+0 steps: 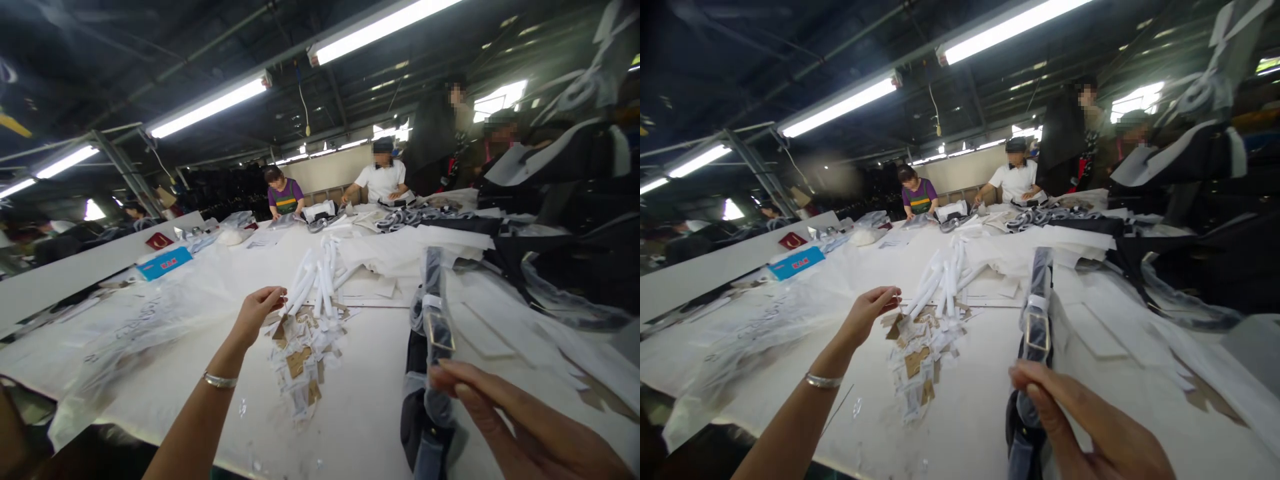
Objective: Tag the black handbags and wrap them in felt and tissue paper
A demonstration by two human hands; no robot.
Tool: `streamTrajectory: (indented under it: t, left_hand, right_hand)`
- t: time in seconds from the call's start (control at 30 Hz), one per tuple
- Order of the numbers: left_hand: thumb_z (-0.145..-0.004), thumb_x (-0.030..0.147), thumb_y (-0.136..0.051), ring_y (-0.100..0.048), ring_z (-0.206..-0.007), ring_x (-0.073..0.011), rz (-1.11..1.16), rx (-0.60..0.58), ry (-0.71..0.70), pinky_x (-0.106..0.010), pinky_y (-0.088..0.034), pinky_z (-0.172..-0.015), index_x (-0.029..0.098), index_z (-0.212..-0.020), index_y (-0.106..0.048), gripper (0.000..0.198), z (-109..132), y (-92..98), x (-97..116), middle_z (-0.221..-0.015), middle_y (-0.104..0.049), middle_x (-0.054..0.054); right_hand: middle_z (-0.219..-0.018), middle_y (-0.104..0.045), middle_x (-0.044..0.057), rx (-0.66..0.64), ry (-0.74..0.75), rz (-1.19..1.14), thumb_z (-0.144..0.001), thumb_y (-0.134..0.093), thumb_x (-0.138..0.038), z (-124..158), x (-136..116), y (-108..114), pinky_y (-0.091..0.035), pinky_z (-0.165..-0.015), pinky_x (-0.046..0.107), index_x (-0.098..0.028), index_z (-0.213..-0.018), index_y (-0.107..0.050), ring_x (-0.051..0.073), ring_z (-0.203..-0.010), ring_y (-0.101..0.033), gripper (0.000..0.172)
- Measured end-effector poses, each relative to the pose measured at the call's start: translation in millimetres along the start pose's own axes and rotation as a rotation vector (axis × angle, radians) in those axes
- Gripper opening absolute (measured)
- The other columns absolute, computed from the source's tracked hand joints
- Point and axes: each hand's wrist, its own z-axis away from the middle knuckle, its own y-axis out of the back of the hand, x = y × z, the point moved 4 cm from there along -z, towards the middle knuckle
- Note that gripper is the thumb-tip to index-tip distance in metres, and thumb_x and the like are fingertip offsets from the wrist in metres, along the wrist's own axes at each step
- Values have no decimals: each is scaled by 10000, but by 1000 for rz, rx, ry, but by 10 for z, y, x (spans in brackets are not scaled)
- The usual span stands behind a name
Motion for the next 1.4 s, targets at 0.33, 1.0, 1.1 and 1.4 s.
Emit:
streamTrajectory:
  t: [0.33, 1.0, 1.1, 1.4]
  left_hand:
    - [-813, 515, -724, -683, -922, -212, 275, -200, -185, -267, -575, -695, 162, -873, -714, 359, 542, -744, 1480, -952, -700, -70]
    - [-833, 474, -715, -586, -1159, -246, 414, -352, -273, -157, -548, -590, 185, -847, -753, 292, 992, -1737, 1834, -1238, -660, -77]
    - [-815, 494, -729, -590, -1132, -230, 449, -377, -206, -127, -515, -547, 180, -821, -754, 315, 1028, -1805, 1796, -1225, -662, -76]
    - [-836, 478, -723, -639, -902, -166, 407, -511, -82, -146, -473, -519, 181, -931, -757, 313, 1107, -1944, 1395, -995, -703, -74]
  right_hand:
    - [-1371, -617, 53, -291, 100, -167, -938, -597, -388, -526, -494, -747, -395, -1138, 466, -277, -1277, -657, 271, -1287, -548, 362]
    - [-995, -753, 53, -205, -206, -467, -882, -694, -437, -282, -325, -245, -534, -853, 314, -223, -1018, -789, 229, -951, -680, 271]
    - [-978, -759, 69, -91, -219, -436, -846, -724, -475, -248, -242, -143, -533, -921, 358, -212, -956, -808, 263, -993, -681, 298]
    - [-607, -586, -6, 83, -381, -567, -841, -729, -497, -82, 49, 181, -428, -461, 209, -211, -1038, -789, 118, -535, -529, 352]
